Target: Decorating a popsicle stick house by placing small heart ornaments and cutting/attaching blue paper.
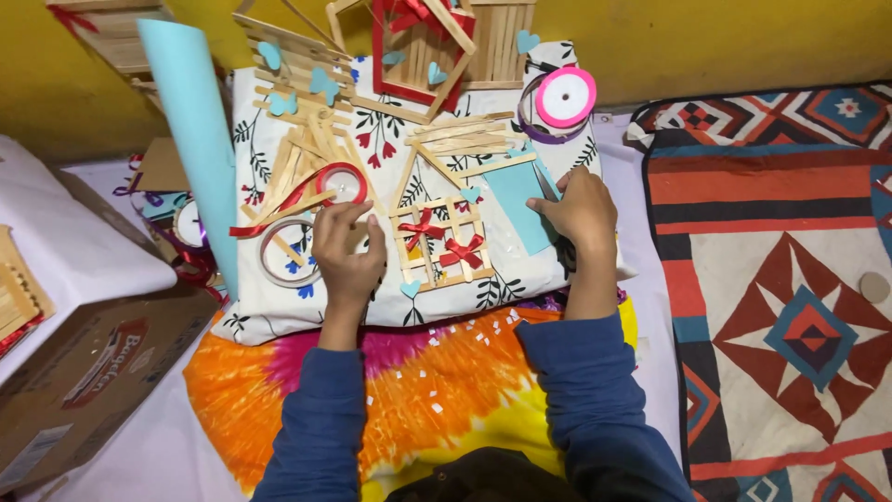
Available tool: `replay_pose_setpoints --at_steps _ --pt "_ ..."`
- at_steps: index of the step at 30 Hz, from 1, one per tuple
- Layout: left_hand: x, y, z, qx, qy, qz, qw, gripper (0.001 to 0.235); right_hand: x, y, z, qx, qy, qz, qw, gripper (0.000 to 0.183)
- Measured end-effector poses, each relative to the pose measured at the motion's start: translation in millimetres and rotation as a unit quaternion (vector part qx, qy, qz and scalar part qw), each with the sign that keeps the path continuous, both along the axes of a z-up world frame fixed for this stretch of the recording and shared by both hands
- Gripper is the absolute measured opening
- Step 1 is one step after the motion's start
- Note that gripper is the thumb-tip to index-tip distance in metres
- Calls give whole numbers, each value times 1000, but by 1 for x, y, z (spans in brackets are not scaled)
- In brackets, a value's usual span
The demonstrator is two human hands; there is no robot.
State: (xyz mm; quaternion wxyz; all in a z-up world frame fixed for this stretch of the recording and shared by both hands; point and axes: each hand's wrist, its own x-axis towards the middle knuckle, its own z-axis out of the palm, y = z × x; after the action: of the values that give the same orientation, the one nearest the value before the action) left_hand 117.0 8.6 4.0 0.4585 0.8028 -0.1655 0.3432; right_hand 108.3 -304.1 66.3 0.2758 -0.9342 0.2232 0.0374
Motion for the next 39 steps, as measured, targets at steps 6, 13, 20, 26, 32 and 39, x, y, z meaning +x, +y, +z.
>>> replay_pose_setpoints --at_steps 6,13,20,26,32,39 --pt "-5 -3 5 -11 31 -4 999 14 6 -27 -44 41 -24 -4 999 35" --pt "-4 -12 16 -29 80 -17 996 16 -2 -45 -31 102 -79 -27 991 32" --pt "2 -64 34 -175 272 -179 929 26 -15 -10 8 198 -248 -5 948 25" --pt "21 -79 37 -197 371 -227 879 71 13 23 -41 378 -180 146 896 29" --pt "54 -45 19 -153 394 -228 877 77 13 37 -34 441 -160 188 863 30" --pt "81 -7 22 -258 388 -375 801 25 5 40 -1 365 -164 132 907 28"
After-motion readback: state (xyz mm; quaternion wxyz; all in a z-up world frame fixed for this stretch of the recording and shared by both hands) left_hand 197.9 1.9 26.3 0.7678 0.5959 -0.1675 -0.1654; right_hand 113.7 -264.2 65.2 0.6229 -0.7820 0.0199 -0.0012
